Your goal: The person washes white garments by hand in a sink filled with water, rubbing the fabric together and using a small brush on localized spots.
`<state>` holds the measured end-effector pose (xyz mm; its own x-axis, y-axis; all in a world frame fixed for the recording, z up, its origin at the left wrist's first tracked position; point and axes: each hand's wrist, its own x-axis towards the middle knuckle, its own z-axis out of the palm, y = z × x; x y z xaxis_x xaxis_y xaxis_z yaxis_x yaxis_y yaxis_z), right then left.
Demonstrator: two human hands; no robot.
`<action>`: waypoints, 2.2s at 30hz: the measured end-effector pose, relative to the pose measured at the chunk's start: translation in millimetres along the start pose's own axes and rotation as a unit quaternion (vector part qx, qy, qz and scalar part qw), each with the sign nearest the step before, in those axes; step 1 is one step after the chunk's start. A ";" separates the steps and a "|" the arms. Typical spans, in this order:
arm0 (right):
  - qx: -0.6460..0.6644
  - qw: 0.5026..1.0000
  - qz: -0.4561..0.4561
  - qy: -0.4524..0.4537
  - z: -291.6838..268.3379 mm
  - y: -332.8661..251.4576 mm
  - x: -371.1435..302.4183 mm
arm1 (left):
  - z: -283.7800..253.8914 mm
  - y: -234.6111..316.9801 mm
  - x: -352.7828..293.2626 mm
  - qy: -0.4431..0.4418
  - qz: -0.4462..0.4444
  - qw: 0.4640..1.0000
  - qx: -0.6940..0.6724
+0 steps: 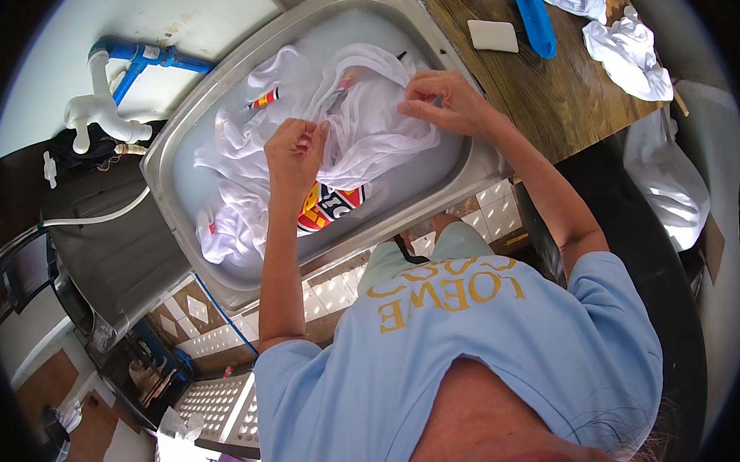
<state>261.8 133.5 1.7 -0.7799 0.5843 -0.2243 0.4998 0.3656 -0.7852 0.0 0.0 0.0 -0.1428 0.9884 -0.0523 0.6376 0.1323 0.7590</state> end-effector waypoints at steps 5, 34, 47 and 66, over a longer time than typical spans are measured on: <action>-0.214 0.891 -0.135 0.377 28.0 -10.8 55.8 | 12.3 6.6 49.6 0.181 0.086 0.943 0.266; 0.596 0.759 -0.050 0.257 14.9 -66.6 0.0 | 8.8 19.8 73.1 -0.011 0.256 0.963 -0.079; 0.669 0.731 -0.114 0.073 -59.6 -119.4 -22.0 | -61.7 86.0 7.8 -0.087 0.267 0.933 -0.227; 0.569 0.790 -0.116 0.197 -101.9 -111.9 -97.0 | -10.4 -2.9 111.4 0.053 -0.058 0.959 -0.271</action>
<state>320.0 109.7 170.1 -0.5113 0.8591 0.0223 -0.4768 -0.2619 -0.8391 -25.6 108.9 -1.3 -0.2828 0.9525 -0.1127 0.1293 0.1543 0.9795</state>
